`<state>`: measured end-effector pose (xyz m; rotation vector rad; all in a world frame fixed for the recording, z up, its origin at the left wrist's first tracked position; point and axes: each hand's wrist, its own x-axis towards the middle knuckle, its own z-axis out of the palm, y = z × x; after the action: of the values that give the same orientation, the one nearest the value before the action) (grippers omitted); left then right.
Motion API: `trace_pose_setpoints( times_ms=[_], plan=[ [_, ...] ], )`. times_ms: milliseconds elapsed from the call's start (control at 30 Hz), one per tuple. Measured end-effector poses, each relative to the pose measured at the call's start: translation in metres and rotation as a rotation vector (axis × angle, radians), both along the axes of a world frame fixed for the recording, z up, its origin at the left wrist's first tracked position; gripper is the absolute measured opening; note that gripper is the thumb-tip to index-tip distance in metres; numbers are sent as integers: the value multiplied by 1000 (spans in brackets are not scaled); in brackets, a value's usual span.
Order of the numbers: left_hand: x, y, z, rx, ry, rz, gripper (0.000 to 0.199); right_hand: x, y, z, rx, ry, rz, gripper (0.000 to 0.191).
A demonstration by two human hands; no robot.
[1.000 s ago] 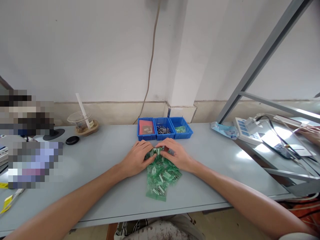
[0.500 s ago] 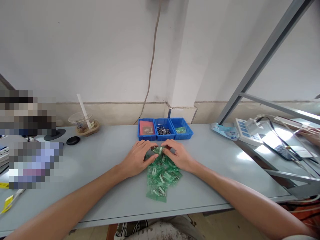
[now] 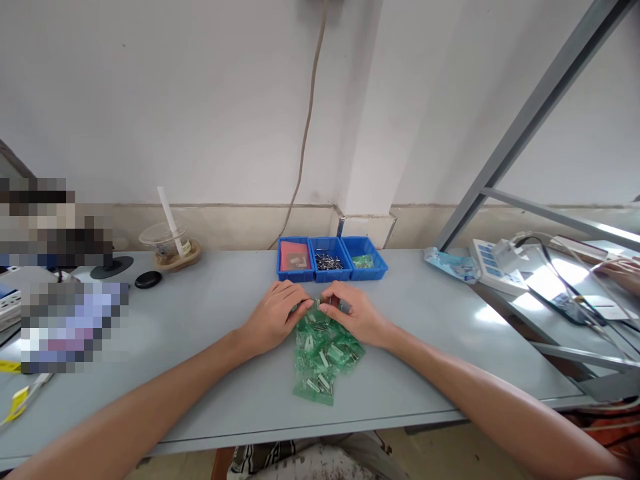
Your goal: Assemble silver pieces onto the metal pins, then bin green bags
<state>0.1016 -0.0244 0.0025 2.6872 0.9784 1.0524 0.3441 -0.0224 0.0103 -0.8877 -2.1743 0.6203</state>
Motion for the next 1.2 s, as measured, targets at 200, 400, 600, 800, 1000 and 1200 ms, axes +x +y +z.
trace_pose_setpoints(
  times_ms=[200,400,600,800,1000,1200],
  plan=[
    [-1,-1,0,-11,-28,4,21,0,0,0,-29,-37,32,16],
    [-1,0,-4,-116,12,77,27,0,0,1,-56,41,-32,23],
    [-1,2,-7,-63,77,56,27,0,-2,3,-62,26,0,19],
    [-1,1,-4,-48,61,43,28,1,0,0,-35,-77,-26,27],
    [-1,1,-5,-27,62,33,29,1,-1,1,5,-91,-36,32],
    [0,0,-5,-22,65,-8,26,1,-2,2,-16,-19,35,16]
  ],
)
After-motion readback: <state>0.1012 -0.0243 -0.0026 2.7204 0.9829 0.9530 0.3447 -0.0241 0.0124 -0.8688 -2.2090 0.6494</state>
